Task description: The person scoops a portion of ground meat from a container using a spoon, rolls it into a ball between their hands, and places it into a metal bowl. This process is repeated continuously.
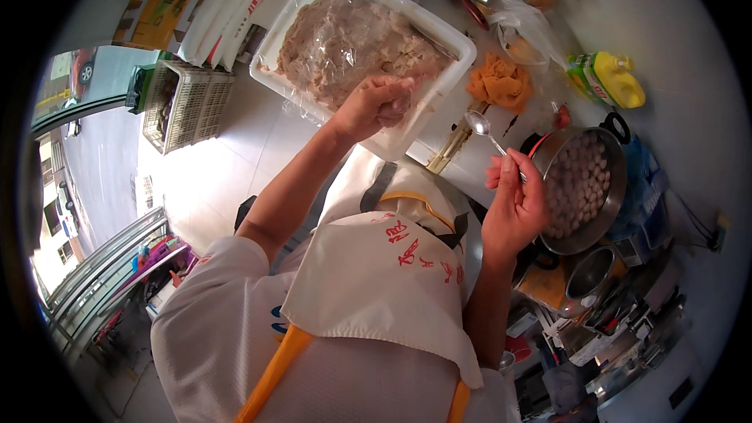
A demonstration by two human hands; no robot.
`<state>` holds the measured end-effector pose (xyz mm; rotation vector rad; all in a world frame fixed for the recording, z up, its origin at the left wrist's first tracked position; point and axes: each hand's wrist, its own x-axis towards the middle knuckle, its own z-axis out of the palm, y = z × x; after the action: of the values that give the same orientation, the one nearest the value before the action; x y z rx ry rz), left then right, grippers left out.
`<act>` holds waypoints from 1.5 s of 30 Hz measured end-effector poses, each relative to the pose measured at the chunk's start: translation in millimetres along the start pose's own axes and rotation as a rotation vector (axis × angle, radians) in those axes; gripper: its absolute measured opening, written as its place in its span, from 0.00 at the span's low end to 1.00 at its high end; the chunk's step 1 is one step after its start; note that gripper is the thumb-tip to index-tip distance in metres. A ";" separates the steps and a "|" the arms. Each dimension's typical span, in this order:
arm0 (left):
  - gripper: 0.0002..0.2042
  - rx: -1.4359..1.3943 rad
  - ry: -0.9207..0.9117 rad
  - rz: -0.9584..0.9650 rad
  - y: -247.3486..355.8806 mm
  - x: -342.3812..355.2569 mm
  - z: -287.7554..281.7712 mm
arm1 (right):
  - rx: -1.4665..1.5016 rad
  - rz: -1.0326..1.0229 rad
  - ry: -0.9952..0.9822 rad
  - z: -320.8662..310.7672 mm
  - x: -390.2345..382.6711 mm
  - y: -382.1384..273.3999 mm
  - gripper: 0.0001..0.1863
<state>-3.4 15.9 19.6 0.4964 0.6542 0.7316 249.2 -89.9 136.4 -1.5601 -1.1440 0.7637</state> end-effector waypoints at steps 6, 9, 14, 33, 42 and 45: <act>0.16 0.648 0.150 0.298 -10.0 -4.1 15.5 | 0.113 0.029 -0.129 26.0 5.1 -23.7 0.09; 0.14 0.688 0.143 0.302 -11.5 -8.3 20.6 | 0.102 0.047 -0.204 36.9 13.1 -33.2 0.08; 0.11 0.697 0.132 0.397 -14.1 -12.0 23.5 | 0.028 0.086 -0.275 42.0 17.4 -42.5 0.09; 0.12 0.787 0.275 0.131 -12.7 -0.9 15.9 | 0.682 0.579 -0.051 2.7 12.2 -1.1 0.10; 0.15 0.460 0.288 0.053 -14.2 1.3 4.9 | -0.364 0.149 0.460 -175.2 0.3 70.7 0.11; 0.15 0.561 0.247 0.019 -13.9 2.5 -2.9 | -0.755 0.090 0.309 -173.8 -5.1 93.3 0.11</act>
<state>2.2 9.3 8.1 0.9354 1.0975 0.6273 429.4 -159.8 96.7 -2.2667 -1.1956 0.1111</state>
